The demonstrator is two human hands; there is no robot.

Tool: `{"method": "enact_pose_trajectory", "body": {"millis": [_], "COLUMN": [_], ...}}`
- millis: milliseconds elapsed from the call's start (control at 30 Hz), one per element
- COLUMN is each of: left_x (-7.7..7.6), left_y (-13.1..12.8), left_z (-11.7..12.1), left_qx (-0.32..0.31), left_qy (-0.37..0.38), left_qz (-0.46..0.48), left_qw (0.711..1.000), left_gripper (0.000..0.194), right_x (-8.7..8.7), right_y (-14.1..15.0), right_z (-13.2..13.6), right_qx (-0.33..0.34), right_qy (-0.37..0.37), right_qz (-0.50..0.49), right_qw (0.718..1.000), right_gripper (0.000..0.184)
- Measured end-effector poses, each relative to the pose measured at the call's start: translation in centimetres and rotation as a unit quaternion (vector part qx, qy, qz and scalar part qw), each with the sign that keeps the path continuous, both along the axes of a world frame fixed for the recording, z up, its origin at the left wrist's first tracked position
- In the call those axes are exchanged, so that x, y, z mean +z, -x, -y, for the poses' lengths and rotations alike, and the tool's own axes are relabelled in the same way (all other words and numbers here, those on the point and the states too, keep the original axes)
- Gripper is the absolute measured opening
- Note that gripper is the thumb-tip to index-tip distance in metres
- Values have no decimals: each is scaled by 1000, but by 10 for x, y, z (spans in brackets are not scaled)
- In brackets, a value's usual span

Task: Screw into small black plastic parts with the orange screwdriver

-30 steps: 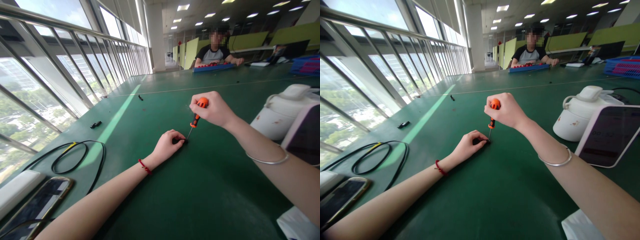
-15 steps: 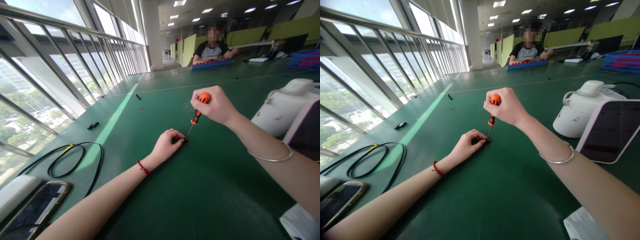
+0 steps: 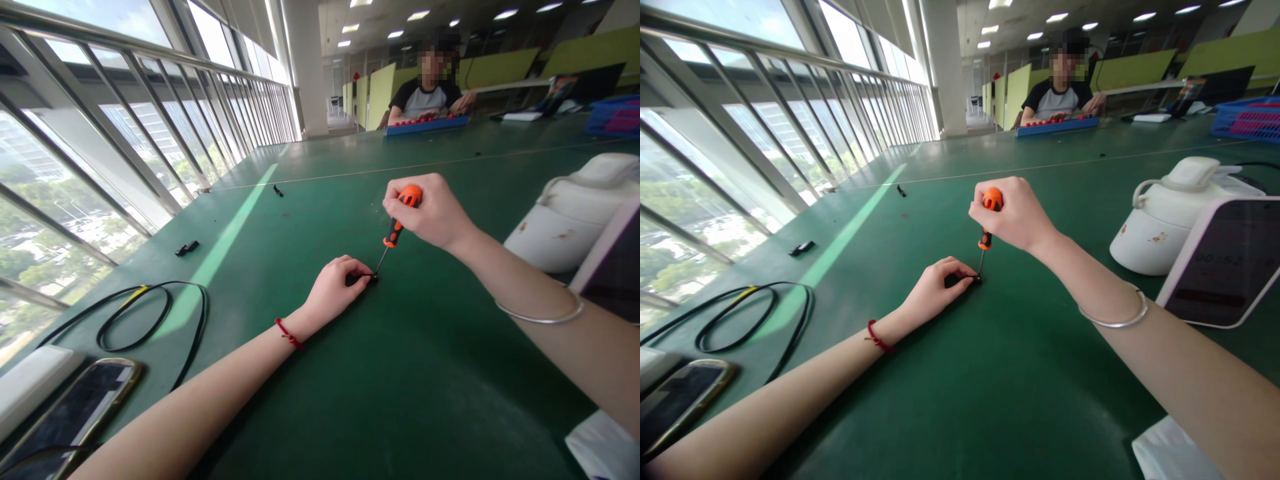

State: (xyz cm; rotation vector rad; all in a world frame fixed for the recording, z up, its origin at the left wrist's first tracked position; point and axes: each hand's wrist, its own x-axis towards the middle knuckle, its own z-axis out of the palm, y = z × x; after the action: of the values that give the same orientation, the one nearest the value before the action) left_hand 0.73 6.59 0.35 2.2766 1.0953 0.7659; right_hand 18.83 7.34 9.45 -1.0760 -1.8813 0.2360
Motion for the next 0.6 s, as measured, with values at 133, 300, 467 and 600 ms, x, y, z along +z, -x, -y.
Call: {"method": "enact_pose_trajectory", "body": {"millis": [133,300,467,600], "left_x": [0,0,1,0], "left_y": [0,0,-1,-1], "left_z": [0,1,0,1], "left_qx": [-4,-1,1,5], "left_qy": [-1,7,7,9], "left_qz": [-2,-1,5,11], "left_qw": [1000,1000,1000,1000], "left_gripper": [16,16,15,14], "right_x": [0,3,0,0], "right_y": [0,-1,1,1], "right_z": [1,3,2,1], "right_qx": [-11,-7,0,7], "right_qy": [1,-4,11,18], "right_qz": [10,4,6,13], "right_qw": [1000,1000,1000,1000], "right_gripper": [23,25,25,19]}}
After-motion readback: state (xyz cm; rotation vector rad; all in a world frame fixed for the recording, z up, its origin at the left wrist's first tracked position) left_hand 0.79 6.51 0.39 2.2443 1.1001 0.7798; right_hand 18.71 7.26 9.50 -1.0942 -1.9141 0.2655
